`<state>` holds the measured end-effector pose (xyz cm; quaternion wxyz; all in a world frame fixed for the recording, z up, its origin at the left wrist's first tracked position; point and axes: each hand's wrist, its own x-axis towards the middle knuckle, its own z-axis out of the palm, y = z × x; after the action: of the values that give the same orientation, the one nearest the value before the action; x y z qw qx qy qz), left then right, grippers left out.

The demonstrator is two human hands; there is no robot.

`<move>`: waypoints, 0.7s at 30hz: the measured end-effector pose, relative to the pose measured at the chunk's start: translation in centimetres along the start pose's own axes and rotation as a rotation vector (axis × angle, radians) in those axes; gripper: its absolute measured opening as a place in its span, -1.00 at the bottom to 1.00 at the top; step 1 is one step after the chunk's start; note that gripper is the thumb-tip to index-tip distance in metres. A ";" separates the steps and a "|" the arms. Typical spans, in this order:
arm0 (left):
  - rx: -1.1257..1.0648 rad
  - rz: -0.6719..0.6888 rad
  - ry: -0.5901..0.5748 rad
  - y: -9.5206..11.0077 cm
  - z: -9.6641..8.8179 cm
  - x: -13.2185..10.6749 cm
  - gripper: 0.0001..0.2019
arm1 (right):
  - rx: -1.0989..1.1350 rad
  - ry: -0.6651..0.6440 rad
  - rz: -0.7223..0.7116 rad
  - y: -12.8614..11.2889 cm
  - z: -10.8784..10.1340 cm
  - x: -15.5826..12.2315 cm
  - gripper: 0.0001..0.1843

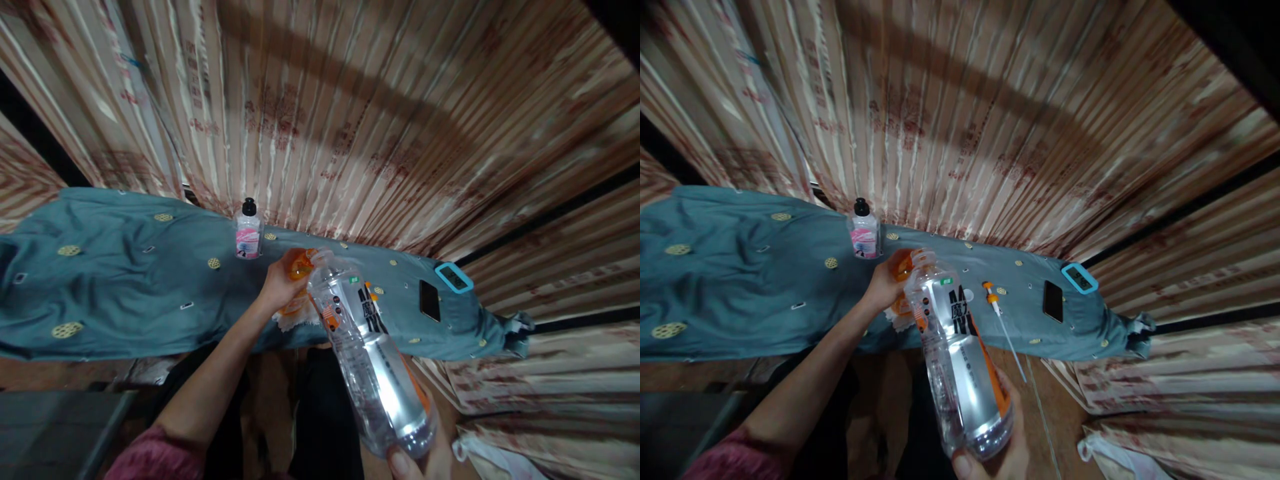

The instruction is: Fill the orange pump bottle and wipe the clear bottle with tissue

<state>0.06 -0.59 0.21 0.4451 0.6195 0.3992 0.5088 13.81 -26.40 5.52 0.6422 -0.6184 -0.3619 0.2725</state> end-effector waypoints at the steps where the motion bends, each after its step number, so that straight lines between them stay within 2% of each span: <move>1: -0.003 0.002 -0.001 0.0 0.0 0.0 -0.56 | -0.004 0.000 -0.004 0.1 -0.1 0.0 -0.14; 8: -0.011 -0.004 0.006 -0.1 0.1 0.0 -0.55 | -0.050 -0.026 -0.015 0.0 -0.2 0.0 -0.17; 21: -0.021 0.000 -0.002 0.0 0.1 -0.1 -0.56 | 0.039 -0.003 0.002 0.2 -0.2 -0.1 -0.22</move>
<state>0.13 -0.64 0.14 0.4518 0.6154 0.3934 0.5123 13.93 -26.54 5.29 0.6534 -0.6057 -0.3566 0.2811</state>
